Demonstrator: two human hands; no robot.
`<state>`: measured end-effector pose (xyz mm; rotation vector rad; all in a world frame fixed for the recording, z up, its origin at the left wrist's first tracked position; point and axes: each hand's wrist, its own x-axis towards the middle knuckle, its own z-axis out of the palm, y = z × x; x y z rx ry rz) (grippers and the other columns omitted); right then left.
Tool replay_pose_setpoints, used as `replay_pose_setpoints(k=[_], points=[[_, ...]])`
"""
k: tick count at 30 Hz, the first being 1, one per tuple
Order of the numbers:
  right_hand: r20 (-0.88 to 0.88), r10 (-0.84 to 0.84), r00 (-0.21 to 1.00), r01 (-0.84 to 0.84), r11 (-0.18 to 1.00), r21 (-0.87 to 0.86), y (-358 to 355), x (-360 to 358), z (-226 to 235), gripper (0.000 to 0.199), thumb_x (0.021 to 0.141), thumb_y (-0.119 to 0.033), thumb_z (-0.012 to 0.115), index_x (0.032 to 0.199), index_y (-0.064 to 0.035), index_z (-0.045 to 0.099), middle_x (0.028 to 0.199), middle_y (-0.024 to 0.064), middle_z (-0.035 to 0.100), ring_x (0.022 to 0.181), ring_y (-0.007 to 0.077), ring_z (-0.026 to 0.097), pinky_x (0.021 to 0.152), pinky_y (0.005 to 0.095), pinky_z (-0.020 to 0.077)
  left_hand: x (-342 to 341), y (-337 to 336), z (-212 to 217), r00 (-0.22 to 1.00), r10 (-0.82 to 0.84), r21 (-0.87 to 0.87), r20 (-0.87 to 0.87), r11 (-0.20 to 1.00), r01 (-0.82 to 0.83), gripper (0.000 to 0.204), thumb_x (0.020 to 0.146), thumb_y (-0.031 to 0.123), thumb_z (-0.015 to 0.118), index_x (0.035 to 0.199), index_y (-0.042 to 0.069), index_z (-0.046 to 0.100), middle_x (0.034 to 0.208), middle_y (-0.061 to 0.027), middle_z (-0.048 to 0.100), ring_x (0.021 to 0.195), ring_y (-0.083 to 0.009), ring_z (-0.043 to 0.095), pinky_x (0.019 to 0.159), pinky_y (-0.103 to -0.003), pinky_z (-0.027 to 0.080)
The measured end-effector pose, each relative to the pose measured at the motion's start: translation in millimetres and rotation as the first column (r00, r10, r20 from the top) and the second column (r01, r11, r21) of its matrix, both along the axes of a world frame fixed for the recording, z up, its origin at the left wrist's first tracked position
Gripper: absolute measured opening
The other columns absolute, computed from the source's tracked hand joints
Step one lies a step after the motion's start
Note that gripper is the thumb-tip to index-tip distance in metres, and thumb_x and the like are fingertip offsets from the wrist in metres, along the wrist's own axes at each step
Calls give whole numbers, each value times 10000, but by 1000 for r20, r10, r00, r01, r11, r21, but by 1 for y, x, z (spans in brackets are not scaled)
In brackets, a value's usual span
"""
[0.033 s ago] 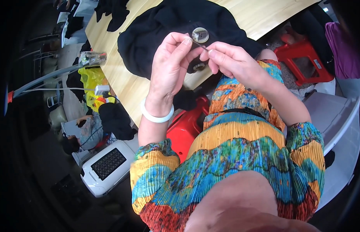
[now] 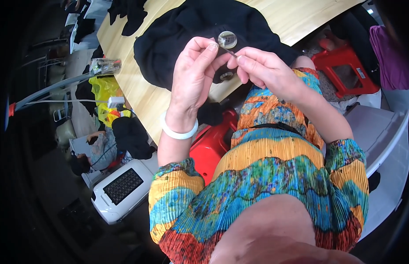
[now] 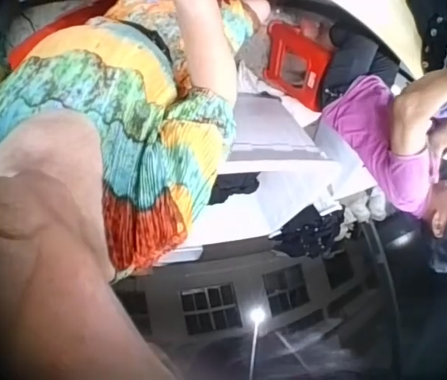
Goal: Inspecting black garments and using thread nippers to trim excess threads around eyelets and seams.
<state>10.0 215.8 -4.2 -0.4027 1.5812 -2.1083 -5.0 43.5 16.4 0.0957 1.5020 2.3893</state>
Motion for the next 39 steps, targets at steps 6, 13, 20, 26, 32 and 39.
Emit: replay_pose_setpoints(k=[6,13,20,26,32,39], points=[[9,-5,1000,4,998,60,0,-6,0,249,883,-260,442,869,-39,556,639,-42,467,572,17,390,497,166,308,4,6,-3,998,3,65,-63,998,1,53,859,56,479,873,5,469,902,-100,557,776,-161,574,763,-274,478],[-37,-44,998,45,998,44,-4,-9,-3,246,904,-227,396,931,-42,556,635,-44,458,492,-3,331,434,141,269,6,6,-11,988,30,-18,-150,999,-33,63,852,50,491,906,17,491,917,-76,558,820,-141,560,806,-283,445],[-152,-53,987,48,998,-36,-14,-7,-9,188,895,-174,434,917,-25,547,655,-43,472,584,9,405,493,143,304,1,-24,-5,994,108,60,-9,992,-107,52,862,63,470,888,32,503,854,-35,547,781,-114,553,805,-367,484],[-258,-221,941,226,974,-12,1,-22,-13,206,887,-196,445,1013,-51,521,755,-35,522,585,-11,373,489,142,289,8,-58,-2,985,116,211,128,967,-141,94,871,59,429,933,25,490,854,-73,568,835,-187,595,756,-366,517],[-395,-32,918,50,998,36,-14,-42,-5,357,774,-88,559,1117,-44,471,1020,7,525,621,17,365,602,168,343,12,-58,-2,982,74,202,171,973,-109,110,878,76,416,950,26,483,888,-101,587,813,-214,610,708,-352,533],[-436,82,896,-67,997,49,-24,-66,-6,359,745,-37,582,1081,-17,460,967,26,536,854,64,494,759,201,401,-5,-55,-12,997,-12,114,80,993,3,159,898,158,404,962,30,475,900,-109,577,769,-187,602,637,-321,543]])
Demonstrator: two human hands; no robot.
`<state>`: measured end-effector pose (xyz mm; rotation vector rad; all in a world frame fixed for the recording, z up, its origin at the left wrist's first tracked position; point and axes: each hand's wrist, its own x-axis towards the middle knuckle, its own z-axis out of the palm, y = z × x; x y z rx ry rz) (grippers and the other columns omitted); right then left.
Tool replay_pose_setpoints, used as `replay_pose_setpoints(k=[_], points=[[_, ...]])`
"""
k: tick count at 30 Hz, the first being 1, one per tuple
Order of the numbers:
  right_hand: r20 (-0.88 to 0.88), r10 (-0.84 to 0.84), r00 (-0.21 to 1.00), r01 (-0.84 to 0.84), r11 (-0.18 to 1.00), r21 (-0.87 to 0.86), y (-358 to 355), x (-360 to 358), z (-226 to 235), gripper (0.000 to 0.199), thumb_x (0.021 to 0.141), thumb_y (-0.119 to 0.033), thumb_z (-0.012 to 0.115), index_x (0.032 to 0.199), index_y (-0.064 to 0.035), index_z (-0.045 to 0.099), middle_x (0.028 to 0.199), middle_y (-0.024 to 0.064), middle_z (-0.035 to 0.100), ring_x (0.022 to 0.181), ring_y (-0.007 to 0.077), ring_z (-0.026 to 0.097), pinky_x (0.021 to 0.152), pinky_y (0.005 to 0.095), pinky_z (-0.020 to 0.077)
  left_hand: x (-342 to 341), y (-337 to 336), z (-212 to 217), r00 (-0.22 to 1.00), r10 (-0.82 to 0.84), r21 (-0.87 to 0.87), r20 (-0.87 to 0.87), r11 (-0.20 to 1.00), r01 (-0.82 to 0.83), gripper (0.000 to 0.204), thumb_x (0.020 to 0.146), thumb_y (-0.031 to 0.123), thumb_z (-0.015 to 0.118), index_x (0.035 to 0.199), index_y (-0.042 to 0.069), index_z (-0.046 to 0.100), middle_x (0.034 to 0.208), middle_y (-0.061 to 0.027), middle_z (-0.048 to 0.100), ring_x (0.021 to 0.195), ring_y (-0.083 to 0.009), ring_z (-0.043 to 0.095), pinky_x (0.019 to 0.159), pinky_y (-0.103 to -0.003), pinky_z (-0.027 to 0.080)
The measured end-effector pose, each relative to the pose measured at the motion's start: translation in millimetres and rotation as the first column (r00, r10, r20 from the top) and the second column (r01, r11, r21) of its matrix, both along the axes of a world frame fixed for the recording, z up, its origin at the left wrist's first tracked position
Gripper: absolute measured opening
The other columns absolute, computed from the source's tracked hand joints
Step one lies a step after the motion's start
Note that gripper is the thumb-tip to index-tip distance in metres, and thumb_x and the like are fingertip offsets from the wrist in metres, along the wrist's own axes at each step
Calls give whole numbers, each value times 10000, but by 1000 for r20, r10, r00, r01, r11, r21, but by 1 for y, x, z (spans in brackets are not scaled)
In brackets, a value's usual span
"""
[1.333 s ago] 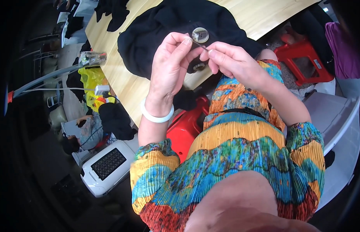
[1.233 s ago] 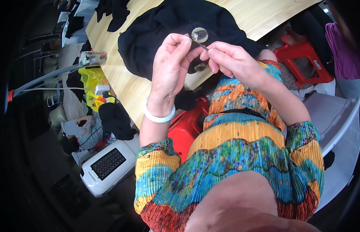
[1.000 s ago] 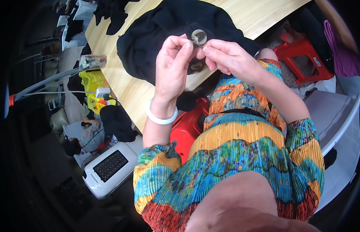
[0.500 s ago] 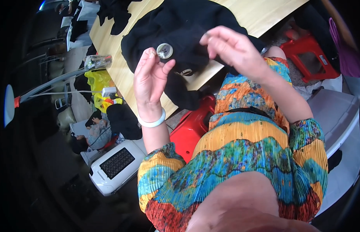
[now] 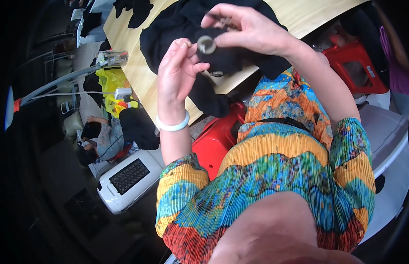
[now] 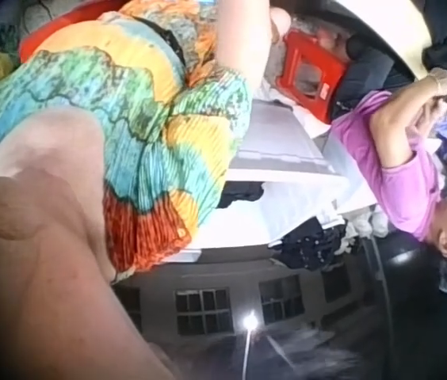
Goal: Inspecting black garments and using thread nippers to trim excess threads around eyelets and seams.
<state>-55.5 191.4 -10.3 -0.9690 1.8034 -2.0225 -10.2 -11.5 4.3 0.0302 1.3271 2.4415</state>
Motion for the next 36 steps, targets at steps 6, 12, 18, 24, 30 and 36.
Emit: replay_pose_setpoints(k=[6,12,18,24,30,36], points=[[494,-100,864,300,890,-344,13,-15,27,176,737,-57,610,902,-52,550,642,-38,499,433,24,371,377,153,289,7,14,-30,999,-43,-134,22,990,45,531,888,492,258,1110,44,436,1012,-98,547,850,-177,564,592,-290,521],[505,-201,840,391,868,-305,25,-32,-3,154,728,-38,614,870,-34,556,630,-26,511,412,28,379,365,150,293,26,23,11,994,-76,-18,-76,997,75,446,909,342,306,1162,-14,400,1022,-128,554,841,-180,584,543,-261,523],[426,-312,849,427,880,-207,14,-23,-11,183,721,-38,612,892,-19,550,663,4,532,414,33,389,354,148,290,31,18,8,997,18,-160,-70,987,-29,345,810,-15,463,1152,-28,416,969,-106,575,711,-122,592,497,-207,509],[403,-441,802,405,897,175,12,-16,-3,234,731,-32,605,954,-33,534,726,8,528,504,56,462,434,173,385,32,20,6,995,24,-215,-92,976,-44,354,798,-49,472,1147,-23,419,980,-93,574,688,-91,581,502,-182,501],[249,-229,941,291,923,-252,12,18,-2,287,769,-11,570,1033,-2,457,863,36,525,814,81,524,711,198,434,34,27,8,989,79,-316,-129,942,-116,370,795,-54,475,1158,-21,409,994,-95,570,719,-91,568,556,-190,500],[-19,-214,977,213,977,-28,13,37,-8,496,742,-53,610,1186,-40,392,1085,64,495,724,26,448,631,151,382,26,34,12,989,32,-199,-143,978,-60,456,793,-61,454,1225,-15,312,1034,-143,545,788,-151,587,638,-223,516]])
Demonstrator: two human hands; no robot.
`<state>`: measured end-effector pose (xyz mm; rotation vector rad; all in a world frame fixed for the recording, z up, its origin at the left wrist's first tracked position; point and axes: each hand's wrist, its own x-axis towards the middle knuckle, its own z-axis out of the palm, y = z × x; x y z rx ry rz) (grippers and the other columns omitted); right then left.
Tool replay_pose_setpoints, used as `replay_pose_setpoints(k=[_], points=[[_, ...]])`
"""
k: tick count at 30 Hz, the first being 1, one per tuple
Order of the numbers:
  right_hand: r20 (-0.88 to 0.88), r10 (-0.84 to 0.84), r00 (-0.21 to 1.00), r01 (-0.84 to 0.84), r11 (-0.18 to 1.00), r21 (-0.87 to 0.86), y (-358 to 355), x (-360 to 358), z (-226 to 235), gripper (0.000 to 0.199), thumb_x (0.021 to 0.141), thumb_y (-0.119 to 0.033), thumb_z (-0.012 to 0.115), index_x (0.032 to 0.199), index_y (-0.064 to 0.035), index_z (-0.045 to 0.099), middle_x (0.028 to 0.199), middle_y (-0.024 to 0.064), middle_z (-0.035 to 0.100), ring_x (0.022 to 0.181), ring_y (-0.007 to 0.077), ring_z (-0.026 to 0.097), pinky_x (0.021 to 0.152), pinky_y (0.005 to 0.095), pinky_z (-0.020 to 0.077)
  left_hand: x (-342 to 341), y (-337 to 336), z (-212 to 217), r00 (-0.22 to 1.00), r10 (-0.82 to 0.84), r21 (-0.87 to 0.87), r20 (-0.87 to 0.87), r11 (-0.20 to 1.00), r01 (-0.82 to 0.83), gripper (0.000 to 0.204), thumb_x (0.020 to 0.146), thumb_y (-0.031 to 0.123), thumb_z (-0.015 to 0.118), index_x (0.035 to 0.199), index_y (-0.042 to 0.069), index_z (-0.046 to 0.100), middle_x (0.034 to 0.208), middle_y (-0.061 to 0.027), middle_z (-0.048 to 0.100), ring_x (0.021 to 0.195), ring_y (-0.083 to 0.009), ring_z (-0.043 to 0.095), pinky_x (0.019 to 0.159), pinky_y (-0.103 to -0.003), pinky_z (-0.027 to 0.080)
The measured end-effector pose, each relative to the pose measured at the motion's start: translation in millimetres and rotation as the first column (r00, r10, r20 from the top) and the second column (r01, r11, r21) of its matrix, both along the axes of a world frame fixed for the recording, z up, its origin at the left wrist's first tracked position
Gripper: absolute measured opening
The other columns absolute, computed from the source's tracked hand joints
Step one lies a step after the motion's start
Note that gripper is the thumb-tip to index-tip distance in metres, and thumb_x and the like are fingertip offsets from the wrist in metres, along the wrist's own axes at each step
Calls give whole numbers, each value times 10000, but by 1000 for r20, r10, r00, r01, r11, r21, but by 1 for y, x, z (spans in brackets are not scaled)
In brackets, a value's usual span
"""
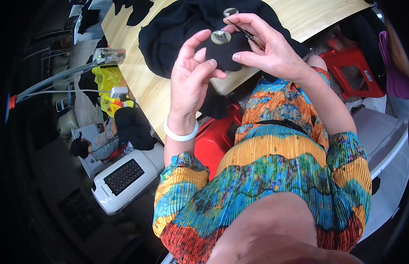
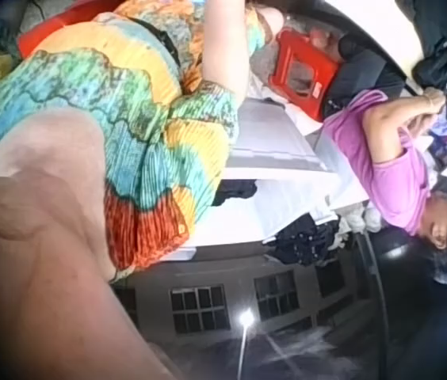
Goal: Inspecting black garments and using thread nippers to trim excess threads around eyelets and seams.
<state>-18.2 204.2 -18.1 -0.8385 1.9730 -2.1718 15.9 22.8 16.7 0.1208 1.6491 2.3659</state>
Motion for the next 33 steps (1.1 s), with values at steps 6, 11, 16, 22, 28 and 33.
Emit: replay_pose_setpoints(k=[6,11,16,22,28,33], points=[[136,-57,989,71,992,-103,-10,-1,-11,466,745,-62,627,1166,-66,428,968,34,530,789,47,517,673,161,419,-3,-3,-6,1000,19,86,12,996,-20,432,801,-58,451,1213,-3,334,1061,-144,526,851,-160,584,674,-227,529],[196,-97,976,121,986,-114,-8,-1,-4,392,745,-36,613,1109,-73,473,834,-14,553,644,-3,460,573,133,369,0,-1,-6,996,68,82,52,994,-73,402,797,-60,459,1185,0,372,1057,-125,517,827,-148,582,672,-235,531],[209,-111,972,140,981,-132,-9,-1,-7,377,746,-25,600,1101,-63,477,825,-18,558,603,-14,425,551,125,346,5,6,-11,977,205,-93,-58,973,-210,414,766,-68,541,1156,-17,412,1023,-99,522,799,-117,569,647,-206,510],[216,-105,971,137,981,-140,-10,1,-9,360,745,-18,595,1084,-55,483,826,-18,560,597,-15,424,548,127,346,5,9,-27,830,279,-419,-482,759,-498,235,752,-45,594,986,-23,578,885,-72,571,672,-88,549,576,-174,463],[221,-107,969,137,983,-126,-11,4,-14,347,744,-18,593,1073,-48,485,834,-16,563,579,-17,415,524,123,336,2,12,-33,716,221,-470,-662,622,-626,95,779,-23,571,871,-24,593,833,-70,579,621,-82,544,532,-182,463],[380,-56,923,137,972,-190,-5,2,-17,348,763,-39,581,1095,-39,476,851,1,574,534,-5,404,434,128,306,0,3,-23,962,268,-69,-58,960,-272,108,865,93,487,906,-1,521,854,-85,577,670,-106,561,570,-202,497]])
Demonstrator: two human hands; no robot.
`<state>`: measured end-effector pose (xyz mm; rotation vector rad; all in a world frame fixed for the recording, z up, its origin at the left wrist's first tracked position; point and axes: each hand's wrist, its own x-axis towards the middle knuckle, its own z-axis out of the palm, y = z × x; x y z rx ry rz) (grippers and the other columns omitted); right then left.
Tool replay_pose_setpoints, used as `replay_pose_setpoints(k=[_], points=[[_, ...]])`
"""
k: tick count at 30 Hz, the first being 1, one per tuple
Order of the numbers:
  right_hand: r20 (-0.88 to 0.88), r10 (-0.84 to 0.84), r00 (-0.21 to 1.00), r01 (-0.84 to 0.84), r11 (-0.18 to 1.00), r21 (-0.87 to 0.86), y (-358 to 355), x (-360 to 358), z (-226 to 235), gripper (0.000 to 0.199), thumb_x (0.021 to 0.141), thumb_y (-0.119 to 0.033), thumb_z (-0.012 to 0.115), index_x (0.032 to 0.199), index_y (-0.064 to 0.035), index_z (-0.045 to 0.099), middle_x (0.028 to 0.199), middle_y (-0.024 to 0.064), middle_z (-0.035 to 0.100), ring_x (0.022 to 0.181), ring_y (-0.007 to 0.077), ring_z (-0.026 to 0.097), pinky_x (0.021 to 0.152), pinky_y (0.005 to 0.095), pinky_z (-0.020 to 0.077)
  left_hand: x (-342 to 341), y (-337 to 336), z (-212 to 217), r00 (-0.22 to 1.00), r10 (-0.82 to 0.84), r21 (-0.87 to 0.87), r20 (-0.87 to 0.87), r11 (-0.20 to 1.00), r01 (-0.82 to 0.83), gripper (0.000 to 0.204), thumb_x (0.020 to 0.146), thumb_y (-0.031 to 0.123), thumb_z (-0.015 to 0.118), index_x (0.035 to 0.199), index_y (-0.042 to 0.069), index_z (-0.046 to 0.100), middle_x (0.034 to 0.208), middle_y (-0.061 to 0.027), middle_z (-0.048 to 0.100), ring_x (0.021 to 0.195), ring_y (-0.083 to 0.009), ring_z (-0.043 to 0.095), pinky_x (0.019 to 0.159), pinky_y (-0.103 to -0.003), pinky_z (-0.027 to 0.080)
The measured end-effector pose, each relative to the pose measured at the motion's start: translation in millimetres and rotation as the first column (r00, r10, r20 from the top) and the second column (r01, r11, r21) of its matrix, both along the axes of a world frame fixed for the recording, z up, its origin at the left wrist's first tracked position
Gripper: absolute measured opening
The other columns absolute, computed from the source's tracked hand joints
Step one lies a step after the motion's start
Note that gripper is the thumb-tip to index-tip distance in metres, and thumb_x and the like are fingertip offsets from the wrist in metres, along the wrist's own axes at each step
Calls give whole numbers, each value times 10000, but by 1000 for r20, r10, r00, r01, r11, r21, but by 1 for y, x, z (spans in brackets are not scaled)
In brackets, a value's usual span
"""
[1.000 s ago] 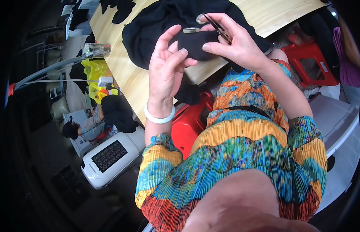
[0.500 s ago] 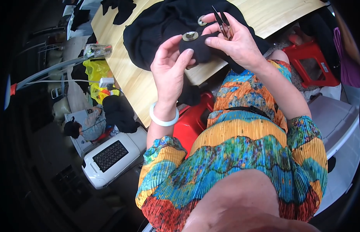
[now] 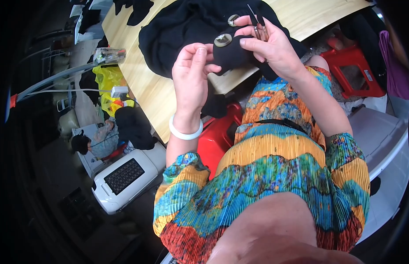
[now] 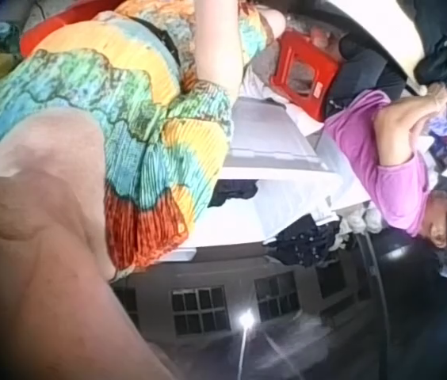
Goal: Inspecting black garments and using thread nippers to trim excess threads around eyelets and seams.
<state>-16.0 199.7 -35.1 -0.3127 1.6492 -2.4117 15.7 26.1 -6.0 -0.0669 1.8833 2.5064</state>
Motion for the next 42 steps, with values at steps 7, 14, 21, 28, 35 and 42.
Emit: replay_pose_setpoints(k=[7,14,21,28,35,42], points=[[29,61,998,-59,996,-67,-2,0,-3,326,758,-53,593,1067,-32,487,853,5,568,533,-4,415,447,135,323,5,-12,-2,984,-123,206,128,974,95,170,892,171,445,901,13,507,849,-106,589,725,-147,587,610,-237,507],[-272,-41,962,86,984,157,-9,12,-3,265,744,-27,572,1002,-18,514,821,-4,578,526,6,377,502,155,339,14,-16,-6,868,-321,325,380,924,200,285,892,226,443,1026,-13,520,907,-74,580,762,-146,572,666,-271,504],[-366,-42,930,145,955,258,-5,23,6,278,717,-8,575,991,-29,530,848,6,596,481,-4,330,458,154,302,21,-19,-20,906,-353,432,232,872,229,231,832,35,494,1062,26,516,971,-63,577,841,-158,567,738,-319,501],[-393,-24,919,124,965,230,6,27,14,260,715,-20,595,973,-30,562,858,19,591,506,11,392,467,150,324,17,-19,-20,906,-421,500,43,794,345,306,831,44,493,1133,8,459,1090,-147,521,1011,-255,523,845,-390,464],[-699,117,706,238,890,389,0,27,18,325,612,16,642,927,-59,611,838,79,541,634,166,563,535,232,453,14,-20,-21,869,-476,400,135,829,392,248,798,-17,521,1043,22,512,997,-110,569,932,-200,560,844,-339,462],[-627,-17,779,252,923,289,-2,8,-1,132,711,7,606,840,0,575,818,39,527,683,99,510,591,190,404,1,-14,-4,851,-443,506,281,822,260,150,862,78,473,976,-12,513,973,-93,573,839,-161,587,711,-281,528]])
